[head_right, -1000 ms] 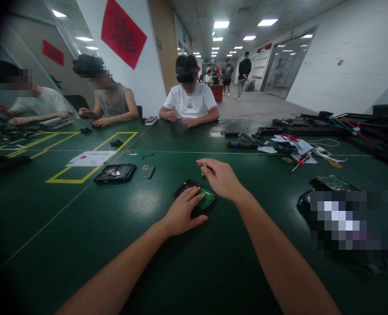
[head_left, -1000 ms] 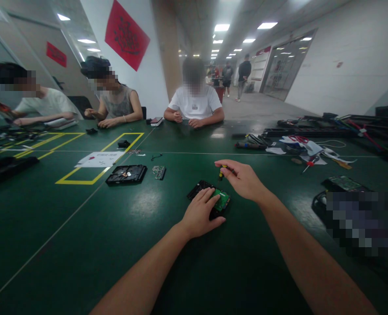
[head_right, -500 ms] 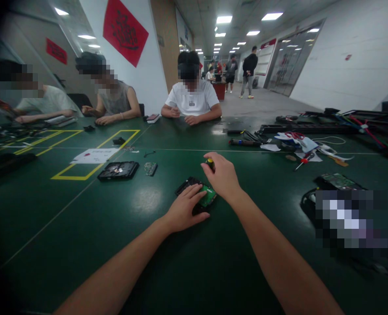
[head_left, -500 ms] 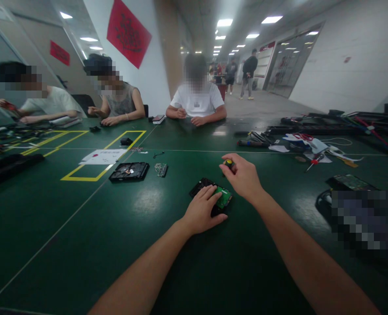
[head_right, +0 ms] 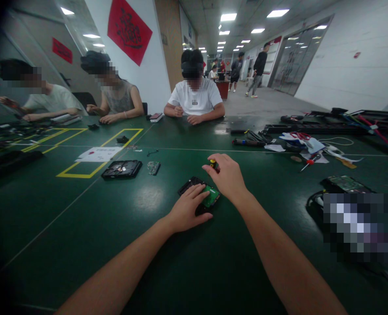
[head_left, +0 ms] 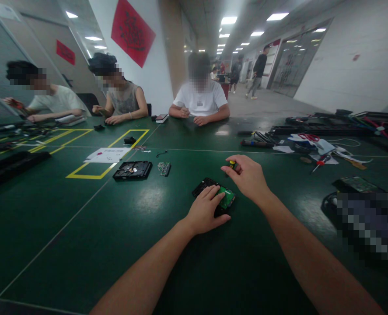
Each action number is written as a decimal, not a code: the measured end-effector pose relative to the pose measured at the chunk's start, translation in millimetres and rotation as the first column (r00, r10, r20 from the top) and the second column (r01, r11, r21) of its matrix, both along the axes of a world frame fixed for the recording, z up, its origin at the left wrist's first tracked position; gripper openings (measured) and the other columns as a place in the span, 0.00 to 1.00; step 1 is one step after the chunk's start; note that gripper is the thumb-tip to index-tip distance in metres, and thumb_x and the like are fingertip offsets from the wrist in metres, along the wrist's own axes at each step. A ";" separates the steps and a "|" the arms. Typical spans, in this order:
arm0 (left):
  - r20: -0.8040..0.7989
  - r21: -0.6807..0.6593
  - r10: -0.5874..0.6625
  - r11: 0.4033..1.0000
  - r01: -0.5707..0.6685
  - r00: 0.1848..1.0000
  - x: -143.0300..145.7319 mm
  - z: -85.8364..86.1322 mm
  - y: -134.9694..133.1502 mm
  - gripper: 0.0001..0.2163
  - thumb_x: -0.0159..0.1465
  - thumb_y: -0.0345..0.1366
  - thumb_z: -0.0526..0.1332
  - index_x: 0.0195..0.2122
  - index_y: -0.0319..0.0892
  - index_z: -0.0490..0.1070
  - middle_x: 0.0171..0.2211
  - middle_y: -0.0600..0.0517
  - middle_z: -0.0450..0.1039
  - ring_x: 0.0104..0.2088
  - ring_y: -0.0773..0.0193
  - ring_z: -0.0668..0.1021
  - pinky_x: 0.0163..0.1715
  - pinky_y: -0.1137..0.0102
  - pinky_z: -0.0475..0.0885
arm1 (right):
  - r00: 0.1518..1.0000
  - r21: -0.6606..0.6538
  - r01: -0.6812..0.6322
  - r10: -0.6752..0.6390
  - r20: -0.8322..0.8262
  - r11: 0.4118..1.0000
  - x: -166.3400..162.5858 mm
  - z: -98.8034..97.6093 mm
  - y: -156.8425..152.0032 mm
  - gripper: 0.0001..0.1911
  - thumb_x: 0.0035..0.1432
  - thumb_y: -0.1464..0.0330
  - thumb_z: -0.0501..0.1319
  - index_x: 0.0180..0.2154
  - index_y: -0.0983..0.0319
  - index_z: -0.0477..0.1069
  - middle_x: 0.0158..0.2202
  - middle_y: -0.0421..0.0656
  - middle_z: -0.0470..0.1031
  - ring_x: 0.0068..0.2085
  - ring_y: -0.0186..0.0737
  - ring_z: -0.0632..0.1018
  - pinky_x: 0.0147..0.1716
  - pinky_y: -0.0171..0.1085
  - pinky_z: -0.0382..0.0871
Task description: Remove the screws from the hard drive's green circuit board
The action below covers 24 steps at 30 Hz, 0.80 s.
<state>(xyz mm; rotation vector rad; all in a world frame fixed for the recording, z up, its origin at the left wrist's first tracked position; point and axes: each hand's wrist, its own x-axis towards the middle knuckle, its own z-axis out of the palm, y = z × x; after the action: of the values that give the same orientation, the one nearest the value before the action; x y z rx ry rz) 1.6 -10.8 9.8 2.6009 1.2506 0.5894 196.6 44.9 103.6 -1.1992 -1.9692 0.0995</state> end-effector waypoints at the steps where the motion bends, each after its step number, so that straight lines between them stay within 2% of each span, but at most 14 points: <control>1: 0.002 -0.004 -0.001 1.000 0.001 1.000 0.0 0.2 0.1 0.36 0.65 0.57 0.64 0.69 0.44 0.62 0.73 0.43 0.55 0.72 0.45 0.59 0.72 0.50 0.54 | 1.000 0.008 0.008 -0.008 -0.003 1.000 0.4 -0.7 0.9 0.13 0.63 0.59 0.66 0.45 0.59 0.78 0.42 0.48 0.79 0.37 0.45 0.79 0.38 0.44 0.73; 4: 0.012 -0.005 -0.001 1.000 0.001 1.000 0.2 0.1 0.6 0.36 0.65 0.57 0.64 0.68 0.44 0.62 0.73 0.43 0.55 0.72 0.45 0.59 0.71 0.49 0.54 | 0.999 -0.004 -0.033 0.033 -0.028 0.999 1.0 -2.3 1.9 0.13 0.64 0.60 0.65 0.48 0.58 0.78 0.45 0.49 0.78 0.39 0.45 0.79 0.38 0.43 0.73; 8: 0.012 0.006 0.002 1.000 -0.002 1.000 0.7 -1.5 1.3 0.36 0.64 0.57 0.64 0.68 0.44 0.63 0.72 0.43 0.56 0.72 0.45 0.60 0.71 0.50 0.54 | 0.991 -0.054 -0.130 0.127 -0.052 0.990 0.6 -1.8 0.0 0.19 0.66 0.67 0.60 0.58 0.55 0.74 0.52 0.48 0.77 0.40 0.44 0.79 0.38 0.43 0.74; 10: 0.013 0.010 0.000 1.000 0.000 1.000 0.6 -2.1 1.4 0.36 0.64 0.57 0.65 0.68 0.44 0.63 0.72 0.42 0.56 0.72 0.46 0.59 0.72 0.51 0.54 | 0.987 -0.101 -0.132 0.121 -0.105 0.986 -0.3 -1.5 -1.2 0.22 0.66 0.69 0.59 0.60 0.55 0.71 0.49 0.47 0.79 0.36 0.42 0.80 0.37 0.42 0.74; 13: 0.016 0.011 -0.012 1.000 0.012 1.000 0.3 -1.8 1.4 0.36 0.64 0.57 0.65 0.68 0.42 0.63 0.72 0.41 0.57 0.72 0.45 0.59 0.72 0.52 0.53 | 0.986 -0.137 -0.101 0.082 -0.142 0.985 -2.1 -1.0 -2.5 0.16 0.66 0.68 0.59 0.55 0.57 0.73 0.42 0.44 0.80 0.31 0.39 0.79 0.35 0.42 0.74; 15: 0.013 0.008 -0.013 1.000 0.013 1.000 0.3 -1.4 1.5 0.36 0.65 0.57 0.65 0.68 0.41 0.63 0.72 0.40 0.56 0.72 0.45 0.59 0.72 0.52 0.53 | 0.995 -0.085 -0.055 0.048 -0.086 0.995 -3.3 -0.8 -2.8 0.11 0.65 0.65 0.62 0.49 0.57 0.74 0.42 0.45 0.79 0.32 0.41 0.79 0.36 0.42 0.73; 18: 0.007 0.008 -0.004 1.000 0.004 1.000 0.9 -0.9 1.5 0.36 0.65 0.57 0.64 0.68 0.42 0.63 0.72 0.41 0.56 0.72 0.45 0.59 0.72 0.50 0.54 | 1.000 0.032 0.026 -0.027 0.009 0.999 -4.5 -1.6 -2.3 0.11 0.62 0.61 0.67 0.44 0.58 0.74 0.42 0.47 0.77 0.37 0.45 0.78 0.39 0.43 0.71; 21: 0.003 0.004 -0.003 1.000 0.003 1.000 1.7 0.1 1.0 0.36 0.65 0.57 0.64 0.68 0.42 0.63 0.72 0.41 0.56 0.72 0.45 0.59 0.72 0.50 0.54 | 0.995 0.107 0.091 -0.095 0.024 0.990 -4.5 -4.7 -0.4 0.13 0.63 0.61 0.66 0.46 0.59 0.74 0.42 0.48 0.75 0.39 0.47 0.77 0.41 0.45 0.71; 24: 0.001 0.000 0.000 1.000 0.000 1.000 1.6 1.9 0.0 0.36 0.65 0.57 0.64 0.68 0.43 0.62 0.72 0.42 0.56 0.72 0.45 0.59 0.71 0.50 0.54 | 0.996 0.115 0.091 -0.092 0.002 0.989 -3.7 -7.5 1.7 0.13 0.64 0.60 0.65 0.47 0.59 0.76 0.42 0.48 0.75 0.38 0.47 0.77 0.41 0.44 0.71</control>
<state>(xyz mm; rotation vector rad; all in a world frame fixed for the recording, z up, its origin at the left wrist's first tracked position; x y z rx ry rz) 3.2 -10.8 11.7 2.6002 1.2506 0.5904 192.9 46.6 96.1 -1.2137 -1.8968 -0.0644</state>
